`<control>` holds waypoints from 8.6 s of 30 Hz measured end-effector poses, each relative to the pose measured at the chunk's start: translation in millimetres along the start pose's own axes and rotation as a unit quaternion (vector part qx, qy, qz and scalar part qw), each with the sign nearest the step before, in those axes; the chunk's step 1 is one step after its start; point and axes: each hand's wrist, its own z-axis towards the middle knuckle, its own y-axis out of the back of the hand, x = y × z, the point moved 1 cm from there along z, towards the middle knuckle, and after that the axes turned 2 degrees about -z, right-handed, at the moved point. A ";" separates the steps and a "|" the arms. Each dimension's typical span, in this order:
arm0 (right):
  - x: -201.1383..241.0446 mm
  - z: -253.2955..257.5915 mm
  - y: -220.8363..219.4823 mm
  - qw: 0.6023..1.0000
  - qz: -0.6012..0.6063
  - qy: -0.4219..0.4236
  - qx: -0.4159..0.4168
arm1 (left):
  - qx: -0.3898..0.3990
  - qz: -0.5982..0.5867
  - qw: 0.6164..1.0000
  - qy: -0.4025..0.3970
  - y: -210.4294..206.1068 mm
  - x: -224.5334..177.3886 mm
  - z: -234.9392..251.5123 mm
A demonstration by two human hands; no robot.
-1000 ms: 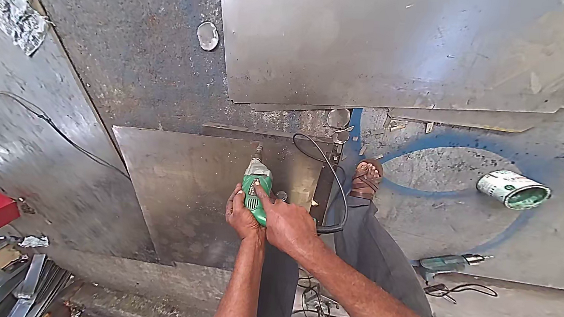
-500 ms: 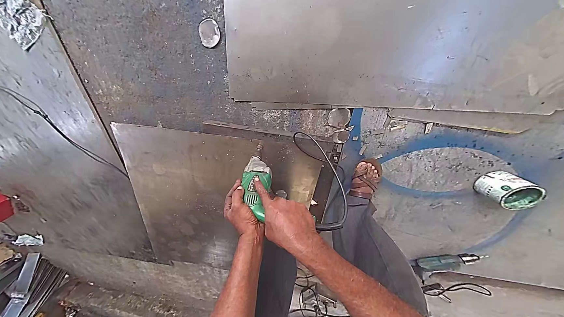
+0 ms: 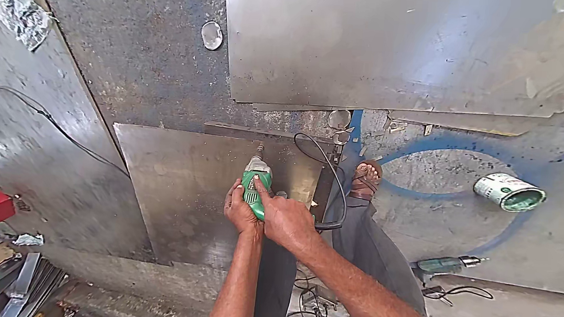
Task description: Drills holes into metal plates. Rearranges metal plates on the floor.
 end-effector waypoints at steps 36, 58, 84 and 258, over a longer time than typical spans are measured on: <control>-6.1 -1.0 -27.4 0.999 0.015 0.005 -0.035 | 0.015 -0.012 0.999 -0.043 8.8 11.7 -3.6; -251.7 -251.2 -63.0 0.647 0.690 -0.023 -0.324 | 0.402 0.181 0.863 -0.248 128.8 22.3 -228.8; -599.4 -279.8 -127.5 0.108 0.829 -0.154 -0.527 | 0.392 0.472 0.760 -0.214 139.6 -3.4 -230.6; -3.1 -0.3 -14.6 0.999 -0.029 -0.018 -0.033 | 0.000 -0.049 0.998 -0.041 7.6 11.3 -4.7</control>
